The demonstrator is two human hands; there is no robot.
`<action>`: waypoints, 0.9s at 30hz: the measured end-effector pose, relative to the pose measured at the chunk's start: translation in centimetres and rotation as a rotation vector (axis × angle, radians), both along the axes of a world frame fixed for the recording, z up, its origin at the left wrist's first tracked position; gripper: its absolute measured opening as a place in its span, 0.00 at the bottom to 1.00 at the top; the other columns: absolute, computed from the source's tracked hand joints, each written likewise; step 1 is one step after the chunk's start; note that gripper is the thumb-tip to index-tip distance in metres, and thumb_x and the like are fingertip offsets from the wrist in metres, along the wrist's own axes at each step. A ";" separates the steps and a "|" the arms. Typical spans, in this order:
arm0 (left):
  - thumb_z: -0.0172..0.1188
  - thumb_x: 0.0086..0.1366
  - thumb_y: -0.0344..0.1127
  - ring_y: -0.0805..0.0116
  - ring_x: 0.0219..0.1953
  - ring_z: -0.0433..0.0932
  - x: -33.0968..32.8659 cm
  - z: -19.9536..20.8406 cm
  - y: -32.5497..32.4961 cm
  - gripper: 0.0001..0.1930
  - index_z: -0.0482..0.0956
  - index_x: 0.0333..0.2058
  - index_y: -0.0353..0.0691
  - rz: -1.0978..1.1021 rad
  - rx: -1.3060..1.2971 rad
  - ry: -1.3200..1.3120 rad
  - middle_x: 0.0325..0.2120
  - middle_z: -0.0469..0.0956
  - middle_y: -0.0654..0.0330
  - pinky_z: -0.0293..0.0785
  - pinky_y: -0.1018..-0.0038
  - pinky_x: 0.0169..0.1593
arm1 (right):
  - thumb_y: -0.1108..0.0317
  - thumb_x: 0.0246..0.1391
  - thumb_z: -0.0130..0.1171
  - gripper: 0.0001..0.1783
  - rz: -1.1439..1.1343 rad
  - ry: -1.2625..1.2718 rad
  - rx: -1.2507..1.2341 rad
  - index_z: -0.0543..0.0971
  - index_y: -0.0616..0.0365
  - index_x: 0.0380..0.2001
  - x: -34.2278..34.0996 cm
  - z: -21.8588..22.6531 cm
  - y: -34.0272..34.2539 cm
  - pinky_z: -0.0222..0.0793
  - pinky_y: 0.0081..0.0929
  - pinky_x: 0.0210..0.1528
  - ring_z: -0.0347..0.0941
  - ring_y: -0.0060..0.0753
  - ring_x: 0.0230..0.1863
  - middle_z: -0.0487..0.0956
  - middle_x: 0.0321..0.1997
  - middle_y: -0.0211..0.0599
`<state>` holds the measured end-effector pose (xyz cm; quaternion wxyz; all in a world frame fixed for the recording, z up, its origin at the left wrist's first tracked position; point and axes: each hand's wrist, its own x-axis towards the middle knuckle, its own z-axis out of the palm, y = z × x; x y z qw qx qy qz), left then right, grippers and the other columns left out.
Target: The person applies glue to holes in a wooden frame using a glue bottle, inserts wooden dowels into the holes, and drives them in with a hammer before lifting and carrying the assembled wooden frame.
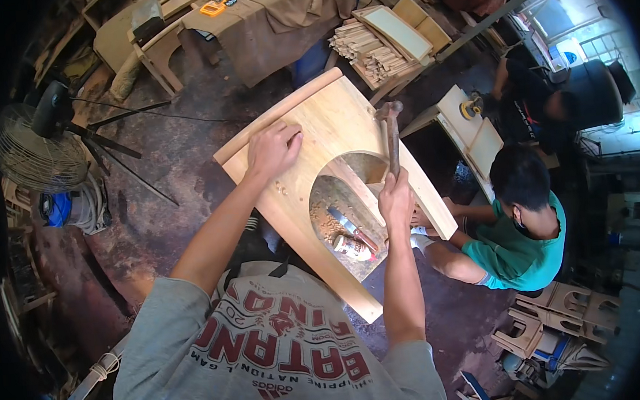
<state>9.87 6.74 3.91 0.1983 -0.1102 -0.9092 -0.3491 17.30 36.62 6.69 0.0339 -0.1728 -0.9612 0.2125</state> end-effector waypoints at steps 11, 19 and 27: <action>0.62 0.64 0.39 0.54 0.34 0.83 0.0 -0.1 -0.6 0.09 0.87 0.36 0.44 -0.012 -0.014 -0.024 0.31 0.83 0.57 0.79 0.60 0.40 | 0.62 0.71 0.48 0.20 -0.015 0.416 -0.150 0.70 0.57 0.61 1.1 2.4 -3.0 0.71 0.54 0.41 0.81 0.63 0.37 0.81 0.33 0.58; 0.61 0.64 0.39 0.54 0.34 0.84 0.2 -0.3 -0.6 0.09 0.87 0.36 0.43 -0.015 -0.004 -0.017 0.31 0.83 0.57 0.79 0.60 0.40 | 0.57 0.70 0.46 0.21 0.017 0.056 -0.068 0.72 0.55 0.59 -0.5 0.8 -0.8 0.70 0.57 0.49 0.79 0.68 0.47 0.83 0.40 0.60; 0.61 0.64 0.40 0.54 0.35 0.84 0.2 -0.2 -0.3 0.10 0.87 0.36 0.43 -0.018 -0.001 -0.037 0.32 0.84 0.57 0.79 0.59 0.41 | 0.58 0.69 0.48 0.20 0.024 -0.014 0.038 0.72 0.54 0.59 -0.2 0.2 -0.5 0.70 0.57 0.48 0.80 0.66 0.46 0.83 0.41 0.61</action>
